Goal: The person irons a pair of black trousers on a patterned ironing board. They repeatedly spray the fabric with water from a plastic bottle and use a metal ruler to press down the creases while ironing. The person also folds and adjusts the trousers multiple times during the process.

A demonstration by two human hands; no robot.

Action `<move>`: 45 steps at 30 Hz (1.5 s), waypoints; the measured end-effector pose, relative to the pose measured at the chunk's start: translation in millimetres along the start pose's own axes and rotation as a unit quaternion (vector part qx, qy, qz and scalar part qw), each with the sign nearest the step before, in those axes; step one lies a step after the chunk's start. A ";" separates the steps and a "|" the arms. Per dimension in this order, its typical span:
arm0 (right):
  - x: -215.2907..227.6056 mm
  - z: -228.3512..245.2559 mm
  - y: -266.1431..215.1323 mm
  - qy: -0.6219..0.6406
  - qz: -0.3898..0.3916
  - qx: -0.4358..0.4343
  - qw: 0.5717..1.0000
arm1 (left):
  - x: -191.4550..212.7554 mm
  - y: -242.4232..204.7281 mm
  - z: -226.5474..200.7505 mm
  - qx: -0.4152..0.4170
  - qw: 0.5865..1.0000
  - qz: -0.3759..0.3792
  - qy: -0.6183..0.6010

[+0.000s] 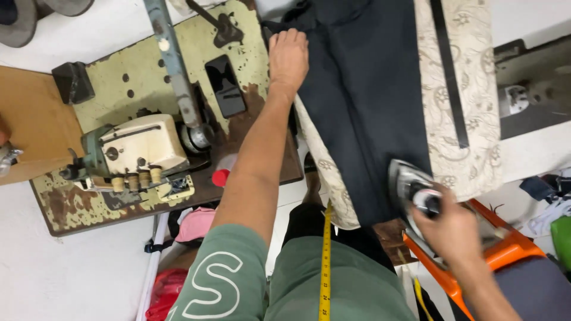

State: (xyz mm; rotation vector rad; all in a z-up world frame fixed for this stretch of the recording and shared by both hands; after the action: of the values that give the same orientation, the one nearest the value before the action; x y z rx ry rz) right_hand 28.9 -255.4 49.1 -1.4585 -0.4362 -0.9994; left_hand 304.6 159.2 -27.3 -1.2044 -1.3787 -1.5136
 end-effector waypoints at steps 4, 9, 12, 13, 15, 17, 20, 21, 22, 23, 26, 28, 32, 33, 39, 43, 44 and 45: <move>-4.7 100.5 22.2 -0.002 -0.078 0.168 0.983 | 22.1 12.4 -2.2 -0.007 0.999 -0.047 0.018; 13.8 169.5 68.2 -0.006 -0.145 0.188 0.971 | 20.6 32.3 9.8 0.016 0.997 -0.057 0.043; 23.2 200.0 80.4 -0.006 -0.152 0.227 0.962 | 15.7 32.3 8.1 -0.008 0.999 -0.033 0.009; 27.8 207.9 85.1 0.013 -0.146 0.223 0.964 | 14.0 34.6 9.4 0.002 1.000 -0.008 -0.006; 36.4 224.2 96.2 0.031 -0.141 0.222 0.964 | 12.7 40.1 11.5 0.013 1.000 0.016 -0.020; 42.4 236.1 107.3 0.045 -0.135 0.207 0.968 | 16.9 43.0 11.4 0.008 0.994 -0.003 -0.111; 50.7 253.1 120.2 0.039 -0.135 0.198 0.970 | -1.2 42.4 13.4 -0.006 0.984 -0.023 -0.174; 54.2 259.6 122.6 0.038 -0.132 0.199 0.970 | -2.2 44.2 13.7 -0.003 0.985 -0.022 -0.173; 54.7 263.6 128.2 0.045 -0.110 0.182 0.976 | -5.1 49.0 13.9 -0.002 0.983 -0.011 -0.181; 55.5 267.3 132.9 0.052 -0.087 0.165 0.981 | -7.3 53.7 13.8 0.000 0.982 0.000 -0.188; 63.1 280.1 138.6 0.059 -0.081 0.164 0.981 | -8.6 58.9 15.3 0.019 0.972 -0.004 -0.232; 65.4 285.6 142.5 0.058 -0.083 0.167 0.981 | -6.7 56.4 16.0 0.025 0.968 -0.022 -0.249; 73.6 302.6 150.7 0.055 -0.080 0.183 0.978 | -10.1 54.0 19.1 0.027 0.956 -0.033 -0.291; 75.3 309.5 156.7 0.055 -0.081 0.184 0.978 | -15.9 53.4 21.6 0.026 0.956 -0.034 -0.290; 69.8 313.8 167.1 0.001 -0.053 0.220 0.974 | -26.5 36.9 12.3 0.011 0.950 -0.065 -0.306; 65.5 302.9 165.0 -0.018 -0.046 0.231 0.972 | -16.5 56.2 23.9 -0.009 0.961 -0.119 -0.251; 59.1 290.7 164.1 -0.037 -0.076 0.215 0.973 | -18.8 51.8 25.9 0.026 0.947 -0.094 -0.306; 57.8 293.9 162.0 -0.040 -0.068 0.213 0.974 | -20.0 44.1 21.7 0.030 0.947 -0.088 -0.309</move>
State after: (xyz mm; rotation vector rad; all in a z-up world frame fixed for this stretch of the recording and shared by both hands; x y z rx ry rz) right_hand 278.8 -24.6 32.7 -1.0933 -0.7677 -0.8902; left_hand 355.3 173.2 -34.3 -1.6345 -1.9667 -1.2379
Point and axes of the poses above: each hand's wrist, its own y-axis towards the middle knuckle, its own x-axis out of the back of the hand, z = x × y, the point moved 9 cm from there along y, towards the middle knuckle, and after that the axes turned 4 degrees about z, right-handed, at the moved point
